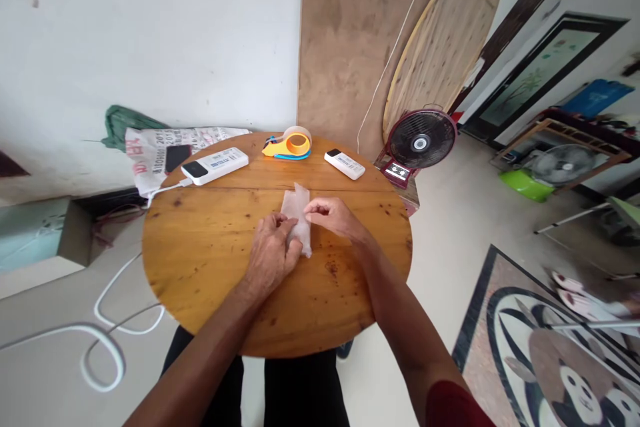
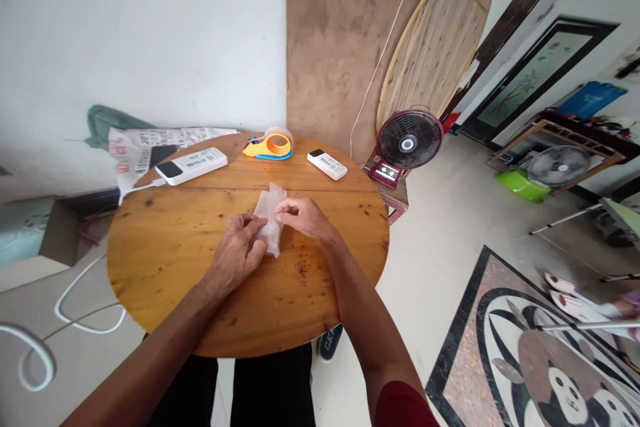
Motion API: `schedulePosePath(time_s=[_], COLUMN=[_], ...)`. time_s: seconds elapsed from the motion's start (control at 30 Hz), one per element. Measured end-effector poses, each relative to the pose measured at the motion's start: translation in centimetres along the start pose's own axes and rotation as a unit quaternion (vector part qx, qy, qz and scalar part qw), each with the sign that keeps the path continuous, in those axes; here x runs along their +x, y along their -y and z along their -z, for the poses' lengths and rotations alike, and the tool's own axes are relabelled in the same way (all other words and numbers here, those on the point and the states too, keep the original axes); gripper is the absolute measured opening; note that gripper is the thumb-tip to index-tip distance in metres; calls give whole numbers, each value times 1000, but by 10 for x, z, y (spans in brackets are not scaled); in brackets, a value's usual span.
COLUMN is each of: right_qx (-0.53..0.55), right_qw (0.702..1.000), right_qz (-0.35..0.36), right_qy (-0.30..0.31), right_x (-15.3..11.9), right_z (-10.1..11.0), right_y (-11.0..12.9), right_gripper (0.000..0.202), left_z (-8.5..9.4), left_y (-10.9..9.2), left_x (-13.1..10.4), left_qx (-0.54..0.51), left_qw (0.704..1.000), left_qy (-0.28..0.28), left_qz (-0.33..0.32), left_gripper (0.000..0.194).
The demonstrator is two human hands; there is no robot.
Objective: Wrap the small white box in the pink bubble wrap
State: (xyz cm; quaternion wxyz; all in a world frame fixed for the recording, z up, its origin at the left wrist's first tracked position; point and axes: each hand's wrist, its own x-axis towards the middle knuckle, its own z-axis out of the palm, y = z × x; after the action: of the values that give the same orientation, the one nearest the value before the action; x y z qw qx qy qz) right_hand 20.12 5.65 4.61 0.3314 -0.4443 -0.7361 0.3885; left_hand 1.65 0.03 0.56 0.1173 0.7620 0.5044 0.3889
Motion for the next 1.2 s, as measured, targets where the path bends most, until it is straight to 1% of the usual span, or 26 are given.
schedulePosePath(time_s=[0.13, 0.23, 0.27, 0.33, 0.4, 0.47, 0.53, 0.6, 0.7, 0.77, 0.87, 1.0, 1.2], right_qx=[-17, -38, -45, -45, -28, 4, 34, 49, 33, 11, 2, 66, 131], right_qw=[1000, 999, 998, 997, 993, 983, 971, 966, 971, 971, 967, 964, 962], right_qz=[19, 31, 32, 21, -13, -80, -152, -190, -204, -221, -246, -247, -220], right_qy=[8, 5, -6, -51, -115, -167, -182, -167, -118, -88, -65, -68, -93], right_x=[1, 2, 3, 5, 7, 10, 13, 16, 23, 29, 34, 38, 44], right_z=[-9, -13, -14, -15, -14, -13, -10, -7, -4, -4, -6, -12, -21], right_y=[0, -3, -4, -9, -15, -20, -24, -24, -23, -20, -16, -12, -16], right_gripper=[15, 16, 16, 15, 14, 17, 22, 23, 19, 21, 26, 28, 22], left_z=[4, 6, 5, 4, 2, 0, 0, 0, 2, 3, 4, 3, 2], left_y=[-7, -9, -8, -7, -4, -3, -2, -2, -4, -5, -5, -4, -3], left_x=[0, 1, 1, 2, 2, 1, 1, 1, 2, 2, 3, 3, 3], left_qx=[23, 38, 40, 42, 42, 42, 39, 36, 31, 31, 29, 20, 12], left_qw=[999, 998, 998, 998, 998, 998, 998, 998, 998, 997, 997, 997, 998], left_qy=[-16, -8, -3, 5, 5, -1, -5, -6, -5, -5, 1, 15, 23], left_qz=[-17, -41, -45, -47, -44, -42, -45, -51, -60, -64, -66, -66, -61], left_gripper=[53, 52, 49, 43, 40, 38, 38, 38, 37, 38, 38, 38, 38])
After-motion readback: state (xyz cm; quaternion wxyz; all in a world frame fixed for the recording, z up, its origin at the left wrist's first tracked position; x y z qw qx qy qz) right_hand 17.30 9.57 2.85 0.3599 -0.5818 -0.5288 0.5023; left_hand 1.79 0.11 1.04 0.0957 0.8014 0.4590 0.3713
